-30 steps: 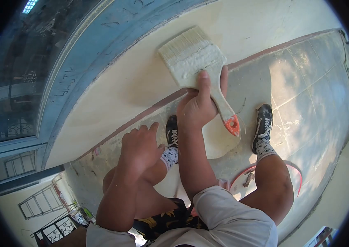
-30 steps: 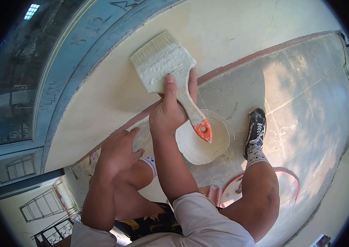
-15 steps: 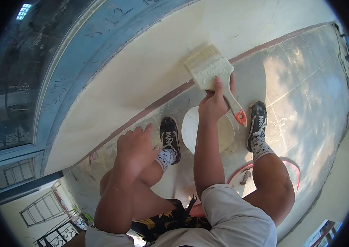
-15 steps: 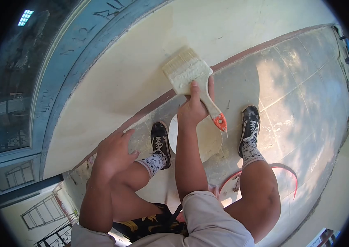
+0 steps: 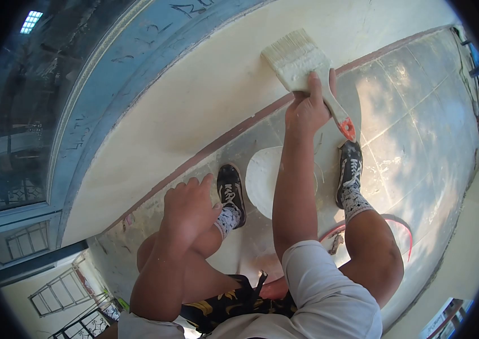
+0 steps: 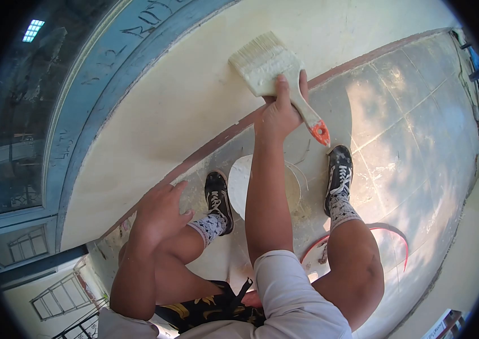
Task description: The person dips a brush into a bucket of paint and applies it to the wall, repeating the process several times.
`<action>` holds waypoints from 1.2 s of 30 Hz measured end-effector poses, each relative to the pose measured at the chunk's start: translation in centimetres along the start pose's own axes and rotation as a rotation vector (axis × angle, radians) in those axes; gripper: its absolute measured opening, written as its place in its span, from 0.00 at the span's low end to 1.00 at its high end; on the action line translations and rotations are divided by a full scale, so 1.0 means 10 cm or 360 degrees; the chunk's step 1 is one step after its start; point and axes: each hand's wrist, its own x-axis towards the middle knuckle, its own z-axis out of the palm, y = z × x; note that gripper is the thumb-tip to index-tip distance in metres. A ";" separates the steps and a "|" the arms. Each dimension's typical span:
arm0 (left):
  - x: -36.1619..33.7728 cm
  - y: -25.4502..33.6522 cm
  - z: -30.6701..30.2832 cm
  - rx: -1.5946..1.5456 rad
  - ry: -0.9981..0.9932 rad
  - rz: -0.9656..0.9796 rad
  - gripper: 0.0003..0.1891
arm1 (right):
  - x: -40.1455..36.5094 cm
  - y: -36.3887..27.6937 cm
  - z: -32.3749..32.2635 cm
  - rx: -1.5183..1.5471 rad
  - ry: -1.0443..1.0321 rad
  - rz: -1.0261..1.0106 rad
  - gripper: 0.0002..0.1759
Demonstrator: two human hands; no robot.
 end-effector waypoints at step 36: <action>0.02 0.03 -0.03 0.0005 -0.0045 -0.0004 0.32 | -0.13 -0.49 0.67 0.0137 -0.0037 -0.0059 0.34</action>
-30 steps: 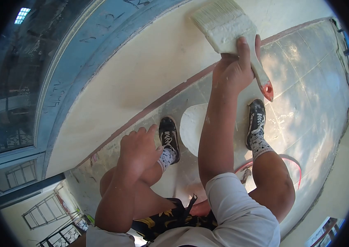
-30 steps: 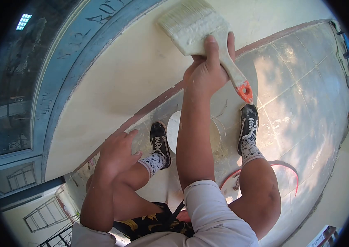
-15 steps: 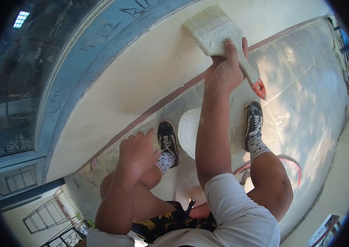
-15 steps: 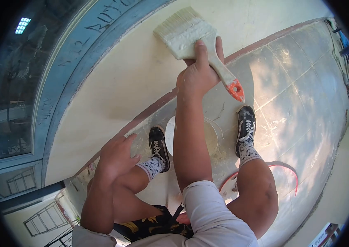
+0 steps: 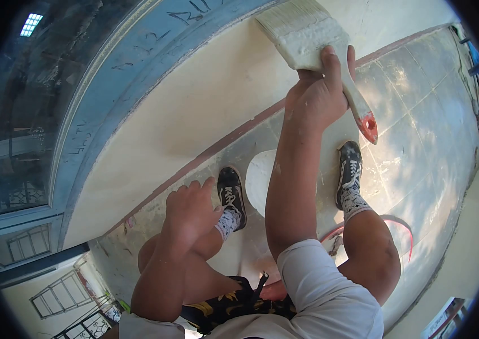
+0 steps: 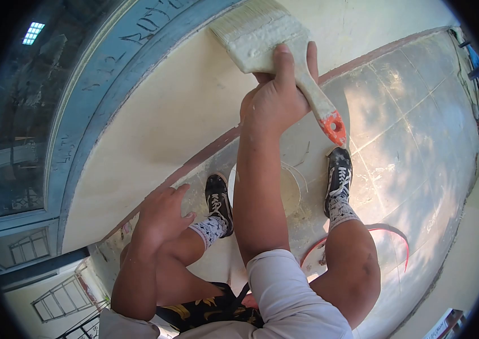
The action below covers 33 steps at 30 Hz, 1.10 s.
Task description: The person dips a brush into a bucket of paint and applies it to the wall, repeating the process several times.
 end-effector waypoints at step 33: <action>0.03 0.01 0.04 0.0002 0.0020 0.0032 0.33 | 0.05 0.02 -0.14 -0.0015 0.0050 -0.0004 0.34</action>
